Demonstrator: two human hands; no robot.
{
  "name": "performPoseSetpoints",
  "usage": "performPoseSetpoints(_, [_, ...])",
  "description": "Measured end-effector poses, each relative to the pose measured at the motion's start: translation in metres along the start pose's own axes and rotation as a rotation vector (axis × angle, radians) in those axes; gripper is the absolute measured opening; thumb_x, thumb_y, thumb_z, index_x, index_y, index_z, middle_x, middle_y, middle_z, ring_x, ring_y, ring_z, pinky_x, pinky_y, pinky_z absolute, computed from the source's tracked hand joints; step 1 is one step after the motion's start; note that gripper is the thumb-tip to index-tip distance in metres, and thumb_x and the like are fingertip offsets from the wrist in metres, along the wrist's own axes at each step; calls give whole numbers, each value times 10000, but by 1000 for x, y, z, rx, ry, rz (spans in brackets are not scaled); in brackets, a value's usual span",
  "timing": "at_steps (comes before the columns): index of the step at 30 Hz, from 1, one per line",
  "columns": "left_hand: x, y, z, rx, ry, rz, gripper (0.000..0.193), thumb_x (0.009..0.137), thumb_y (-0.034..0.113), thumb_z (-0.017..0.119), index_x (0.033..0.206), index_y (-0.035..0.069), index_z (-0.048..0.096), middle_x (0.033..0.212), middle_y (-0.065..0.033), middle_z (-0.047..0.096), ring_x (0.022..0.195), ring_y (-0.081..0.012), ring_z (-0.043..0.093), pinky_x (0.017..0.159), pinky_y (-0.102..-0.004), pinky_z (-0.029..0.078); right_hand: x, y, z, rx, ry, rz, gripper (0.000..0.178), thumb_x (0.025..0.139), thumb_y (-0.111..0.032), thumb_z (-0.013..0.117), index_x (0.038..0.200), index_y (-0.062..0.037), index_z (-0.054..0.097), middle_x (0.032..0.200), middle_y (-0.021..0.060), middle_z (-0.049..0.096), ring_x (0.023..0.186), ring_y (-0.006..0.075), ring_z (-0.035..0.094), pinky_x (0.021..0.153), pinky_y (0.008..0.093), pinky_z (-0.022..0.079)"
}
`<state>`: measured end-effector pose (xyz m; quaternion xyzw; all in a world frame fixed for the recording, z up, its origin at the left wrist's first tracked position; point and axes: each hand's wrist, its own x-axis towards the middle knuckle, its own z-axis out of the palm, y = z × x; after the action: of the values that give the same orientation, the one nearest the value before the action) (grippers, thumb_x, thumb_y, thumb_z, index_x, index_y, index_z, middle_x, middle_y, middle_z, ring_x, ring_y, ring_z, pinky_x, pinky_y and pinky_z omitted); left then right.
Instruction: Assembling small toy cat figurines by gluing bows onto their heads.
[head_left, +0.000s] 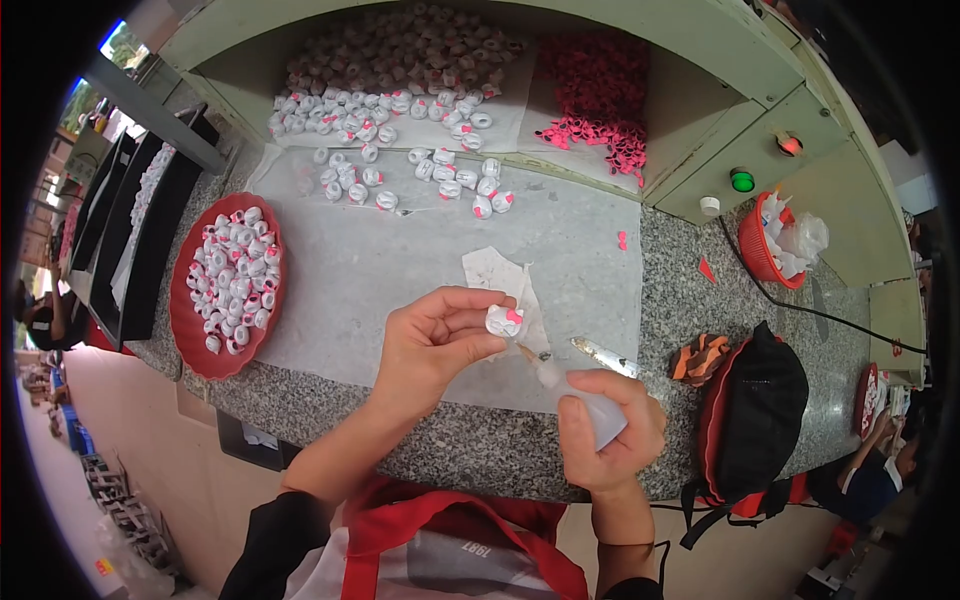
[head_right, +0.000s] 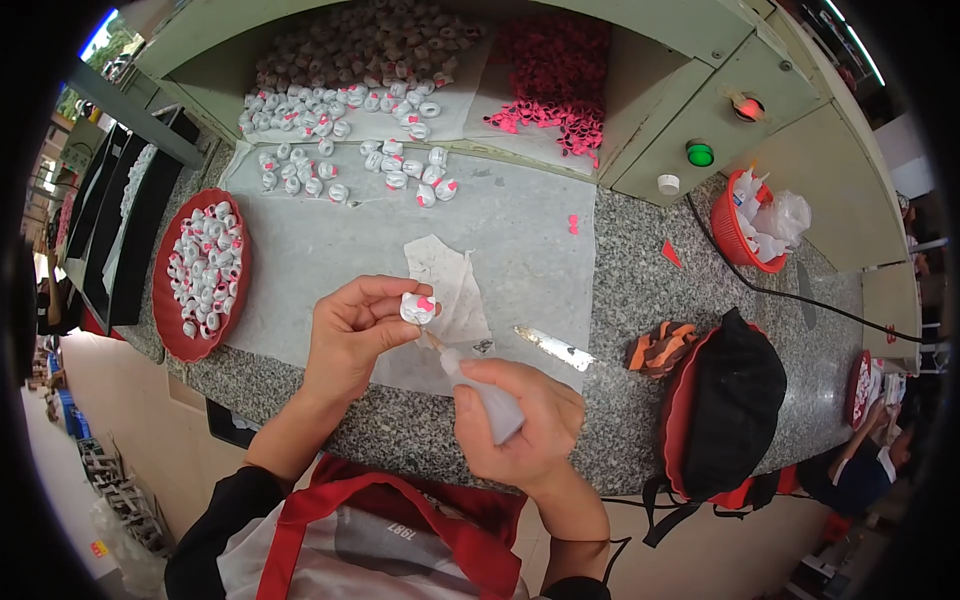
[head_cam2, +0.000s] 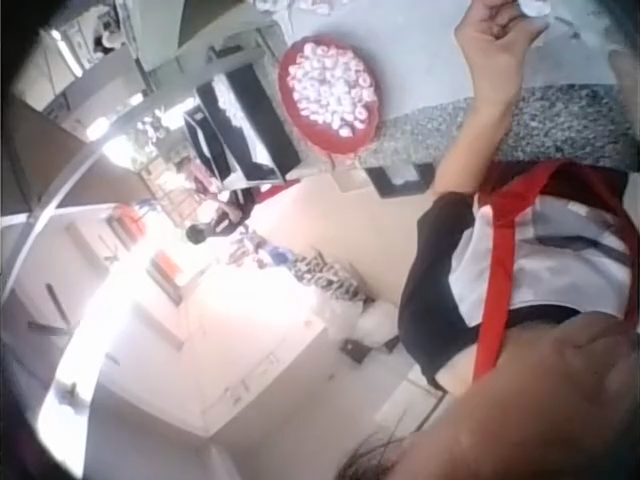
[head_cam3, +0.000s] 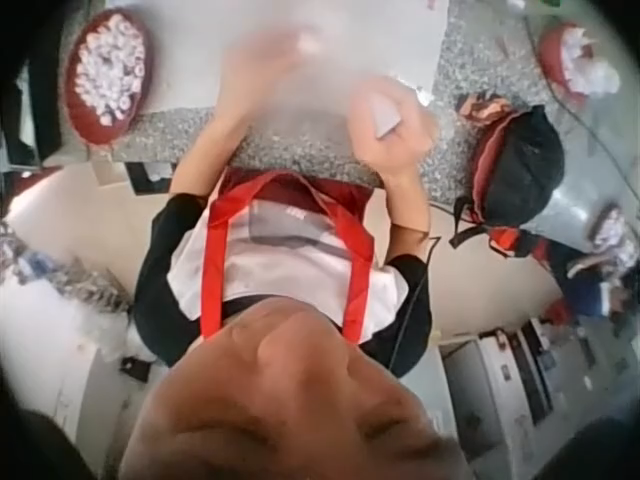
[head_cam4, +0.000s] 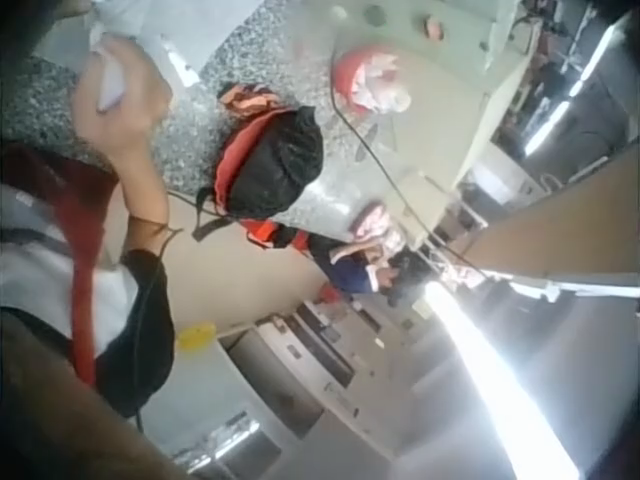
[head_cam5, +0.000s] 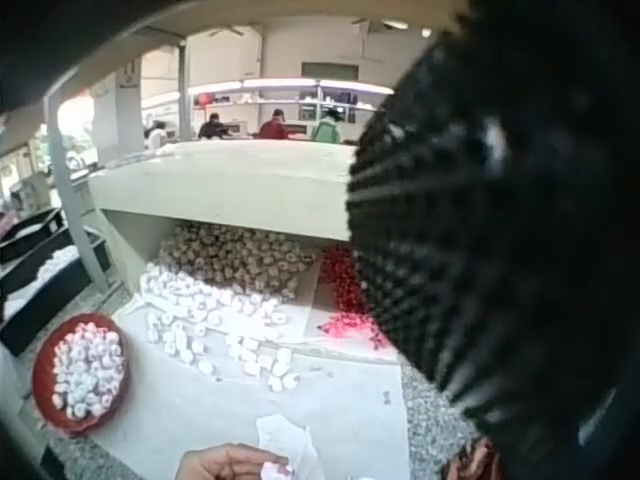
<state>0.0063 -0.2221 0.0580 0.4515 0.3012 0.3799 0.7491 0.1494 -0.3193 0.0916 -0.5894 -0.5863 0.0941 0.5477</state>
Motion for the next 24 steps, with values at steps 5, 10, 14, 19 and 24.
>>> performPoseSetpoints(5, [4, -4, -10, 50, 62, 5, 327, 698, -123, 578, 1011, -48, 522, 990, -142, 594, 883, -168, 587, 769, -263, 482, 23, 36, 0, 497, 124, 778, 190, 726, -52, 560, 897, 21, 518, 766, 80, 598, 589, 132, 564, 505, 221, 447])
performPoseSetpoints(10, [-5, 3, 4, 33, -13, -12, 315, 699, -121, 579, 1000, -44, 531, 971, -127, 601, 859, -152, 588, 743, -250, 483, 54, 144, -14, -198, 38, 703, 276, 681, -77, 598, 930, 11, 519, 816, 128, 611, 678, 184, 614, 542, 271, 477])
performPoseSetpoints(14, [-3, -3, 0, 40, -23, 4, 295, 733, -84, 583, 1019, -32, 532, 911, -104, 614, 813, -111, 586, 723, -210, 476, 100, 141, -1, -815, -98, 646, 259, 658, -156, 629, 828, 33, 580, 749, 173, 617, 687, 176, 621, 559, 290, 475])
performPoseSetpoints(19, [0, -5, -8, 41, 48, 15, 293, 732, -80, 589, 1014, -25, 533, 884, -98, 621, 795, -105, 587, 703, -202, 474, 72, 133, 1, -616, -238, 713, 311, 633, -251, 675, 812, -1, 632, 758, 166, 634, 646, 267, 617, 574, 335, 482])
performPoseSetpoints(24, [3, -14, -1, 87, 67, 29, 290, 734, -92, 576, 1012, -36, 514, 961, -102, 594, 844, -117, 579, 730, -223, 479, 29, 43, 14, 307, -26, 849, 115, 692, -23, 634, 790, 33, 606, 635, 49, 582, 513, 92, 521, 431, 203, 407])
